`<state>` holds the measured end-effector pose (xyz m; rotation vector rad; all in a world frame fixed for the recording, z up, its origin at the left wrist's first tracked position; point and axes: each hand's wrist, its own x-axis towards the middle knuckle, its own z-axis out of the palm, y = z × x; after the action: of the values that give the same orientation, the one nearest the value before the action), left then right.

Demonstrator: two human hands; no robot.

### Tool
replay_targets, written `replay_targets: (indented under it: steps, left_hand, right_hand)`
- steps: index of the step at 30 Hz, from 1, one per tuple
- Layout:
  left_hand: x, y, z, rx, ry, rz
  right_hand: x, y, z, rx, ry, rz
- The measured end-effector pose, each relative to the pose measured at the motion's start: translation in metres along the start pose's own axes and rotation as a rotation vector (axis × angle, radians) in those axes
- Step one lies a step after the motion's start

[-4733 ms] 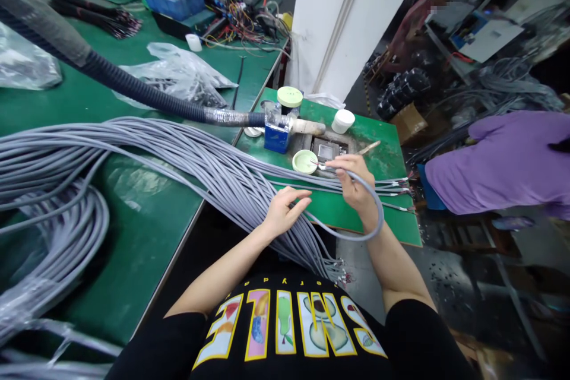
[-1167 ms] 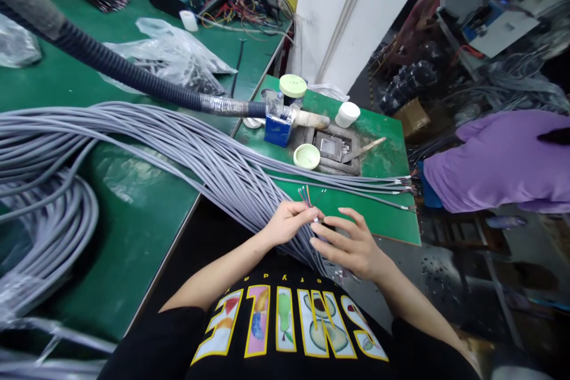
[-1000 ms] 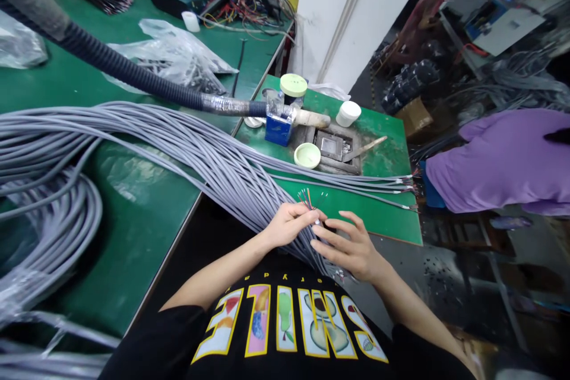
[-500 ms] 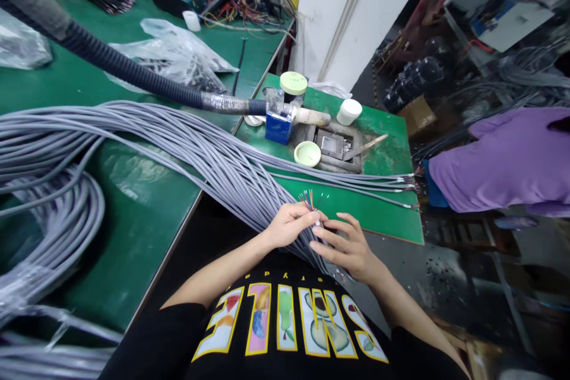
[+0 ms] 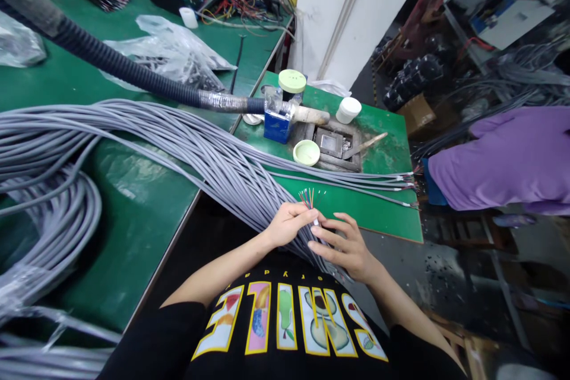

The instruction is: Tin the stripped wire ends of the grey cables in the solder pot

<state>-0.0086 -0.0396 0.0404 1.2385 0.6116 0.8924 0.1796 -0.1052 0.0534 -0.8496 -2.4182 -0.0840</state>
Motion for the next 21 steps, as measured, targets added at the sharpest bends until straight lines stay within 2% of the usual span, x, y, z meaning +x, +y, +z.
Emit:
replay_targets:
  steps: [16,21]
  left_hand:
    - [0.0002,0.0018,0.0007,0.013,-0.014,0.016]
    - [0.0,0.0017,0.0007,-0.021,0.009,-0.032]
  right_hand:
    - [-0.0032,0.0011,0.0033,0.038,0.023,-0.013]
    - [-0.0033,-0.0018,0.0064,0.057,0.014,-0.018]
